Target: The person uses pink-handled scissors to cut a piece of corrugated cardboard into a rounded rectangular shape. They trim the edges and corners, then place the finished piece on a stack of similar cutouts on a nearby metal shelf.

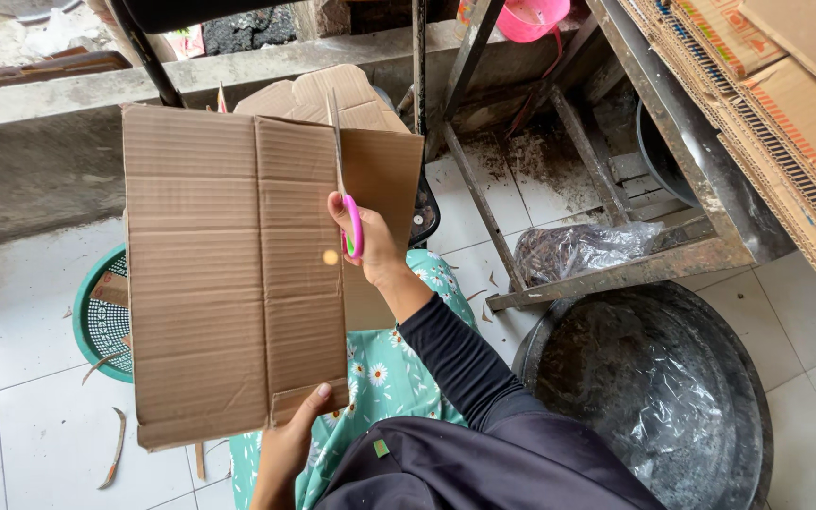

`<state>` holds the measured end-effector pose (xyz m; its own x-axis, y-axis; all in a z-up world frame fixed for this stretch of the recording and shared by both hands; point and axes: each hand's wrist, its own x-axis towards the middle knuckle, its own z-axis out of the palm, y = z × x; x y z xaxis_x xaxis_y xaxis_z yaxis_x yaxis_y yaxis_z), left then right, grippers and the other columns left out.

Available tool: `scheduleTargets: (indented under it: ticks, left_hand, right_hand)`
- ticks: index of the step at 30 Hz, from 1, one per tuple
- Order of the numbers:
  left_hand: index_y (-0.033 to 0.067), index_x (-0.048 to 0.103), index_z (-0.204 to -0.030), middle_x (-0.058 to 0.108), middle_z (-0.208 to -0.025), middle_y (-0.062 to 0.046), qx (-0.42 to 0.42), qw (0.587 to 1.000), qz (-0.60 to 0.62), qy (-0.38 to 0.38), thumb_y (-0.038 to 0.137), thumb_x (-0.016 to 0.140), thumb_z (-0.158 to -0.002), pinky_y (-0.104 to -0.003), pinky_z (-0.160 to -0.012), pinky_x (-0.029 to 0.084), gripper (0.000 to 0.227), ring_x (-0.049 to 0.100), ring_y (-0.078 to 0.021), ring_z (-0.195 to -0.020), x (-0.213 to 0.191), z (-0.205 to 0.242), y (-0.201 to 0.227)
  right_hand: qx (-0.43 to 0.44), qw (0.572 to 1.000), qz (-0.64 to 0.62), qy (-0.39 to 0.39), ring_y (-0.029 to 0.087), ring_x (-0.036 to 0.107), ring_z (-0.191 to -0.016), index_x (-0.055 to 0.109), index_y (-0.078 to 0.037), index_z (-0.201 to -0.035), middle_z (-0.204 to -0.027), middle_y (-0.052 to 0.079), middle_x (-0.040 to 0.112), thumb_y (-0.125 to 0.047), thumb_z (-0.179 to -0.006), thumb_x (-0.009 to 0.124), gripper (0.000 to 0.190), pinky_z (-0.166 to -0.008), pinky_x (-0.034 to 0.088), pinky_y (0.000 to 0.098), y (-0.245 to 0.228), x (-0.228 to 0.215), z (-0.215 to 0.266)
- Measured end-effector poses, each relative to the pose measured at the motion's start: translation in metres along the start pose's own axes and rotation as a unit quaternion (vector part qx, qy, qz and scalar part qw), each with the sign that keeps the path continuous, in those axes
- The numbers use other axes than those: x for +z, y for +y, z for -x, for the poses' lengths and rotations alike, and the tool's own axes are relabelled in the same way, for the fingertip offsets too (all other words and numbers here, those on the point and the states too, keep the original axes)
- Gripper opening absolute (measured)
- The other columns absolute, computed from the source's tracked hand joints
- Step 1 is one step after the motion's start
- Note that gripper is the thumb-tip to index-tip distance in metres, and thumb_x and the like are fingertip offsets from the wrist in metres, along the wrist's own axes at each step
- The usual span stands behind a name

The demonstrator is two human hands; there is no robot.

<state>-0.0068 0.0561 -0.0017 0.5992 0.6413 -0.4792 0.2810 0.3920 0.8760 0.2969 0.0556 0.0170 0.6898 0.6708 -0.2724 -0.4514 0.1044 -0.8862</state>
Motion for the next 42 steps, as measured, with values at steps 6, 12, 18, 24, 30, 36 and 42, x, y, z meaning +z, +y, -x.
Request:
scheduleTargets:
  ticks: [6,12,18,24,30,36,42]
  left_hand:
    - [-0.0050,0.076,-0.109,0.077,-0.105,-0.015,0.014,0.999,-0.007,0.037,0.023,0.080,-0.083,-0.034,-0.086,0.055,0.039,0.071,-0.0217,-0.097,-0.007,-0.005,0.013]
    - [-0.0037,0.075,-0.110,0.077,-0.105,-0.009,0.140,0.990,0.009,0.010,0.019,0.078,-0.087,-0.030,-0.082,0.057,0.032,0.071,-0.0163,-0.094,-0.003,-0.033,0.030]
    - [-0.0002,0.073,-0.101,0.074,-0.092,-0.003,0.176,0.983,-0.023,0.033,0.014,0.080,-0.084,-0.027,-0.072,0.054,0.023,0.066,-0.0106,-0.082,0.025,-0.085,0.047]
    - [-0.0041,0.076,-0.092,0.077,-0.089,-0.007,0.241,0.970,0.014,-0.036,0.009,0.082,-0.084,-0.029,-0.074,0.058,0.016,0.072,-0.0149,-0.082,0.080,-0.086,0.048]
    - [0.0022,0.063,-0.123,0.070,-0.117,-0.009,0.196,0.933,0.238,-0.183,0.001,0.056,-0.083,-0.032,-0.090,0.058,0.041,0.070,-0.0185,-0.104,0.076,-0.085,0.057]
    - [-0.0085,0.065,-0.123,0.071,-0.116,-0.019,0.158,0.938,0.256,-0.174,0.014,0.060,-0.106,-0.048,-0.092,0.062,0.028,0.073,-0.0274,-0.103,0.069,-0.084,0.062]
    - [-0.0061,0.060,-0.128,0.065,-0.124,-0.013,0.291,0.928,0.230,-0.050,0.009,0.053,-0.107,-0.046,-0.101,0.059,0.026,0.068,-0.0223,-0.112,0.102,-0.074,0.056]
  right_hand:
    - [0.037,0.998,0.016,0.057,0.010,0.064,-0.055,0.066,-0.002,-0.090,-0.071,0.002,0.065,-0.062,-0.084,0.063,0.060,-0.045,0.042,0.0212,-0.006,-0.004,-0.013]
    - [-0.058,0.989,-0.120,-0.061,0.018,0.065,-0.090,0.059,-0.003,-0.118,-0.099,0.006,0.065,-0.039,-0.098,0.067,0.042,-0.082,0.054,0.0333,0.013,-0.016,0.066]
    - [-0.081,0.996,-0.007,-0.033,0.015,0.063,-0.089,0.060,-0.003,-0.114,-0.098,0.005,0.065,-0.025,-0.096,0.074,0.032,-0.080,0.048,0.0280,0.026,-0.017,0.147]
    - [-0.071,0.993,-0.097,-0.012,0.014,0.061,-0.084,0.061,-0.002,-0.113,-0.096,0.005,0.067,-0.012,-0.092,0.072,0.026,-0.074,0.046,0.0279,0.012,-0.019,0.148]
    - [-0.155,0.985,-0.069,-0.021,0.014,0.065,-0.097,0.064,0.000,-0.112,-0.106,0.007,0.069,-0.005,-0.084,0.069,0.029,-0.090,0.051,0.0281,-0.024,-0.035,0.136]
    - [-0.165,0.986,-0.013,-0.033,0.015,0.065,-0.098,0.065,-0.001,-0.112,-0.106,0.009,0.069,0.000,-0.085,0.073,0.028,-0.096,0.052,0.0291,-0.038,-0.044,0.121]
    - [-0.281,0.941,0.099,0.161,0.010,0.057,-0.086,0.061,-0.006,-0.108,-0.098,0.002,0.063,-0.002,-0.088,0.082,0.030,-0.079,0.049,0.0256,-0.026,-0.025,0.129]
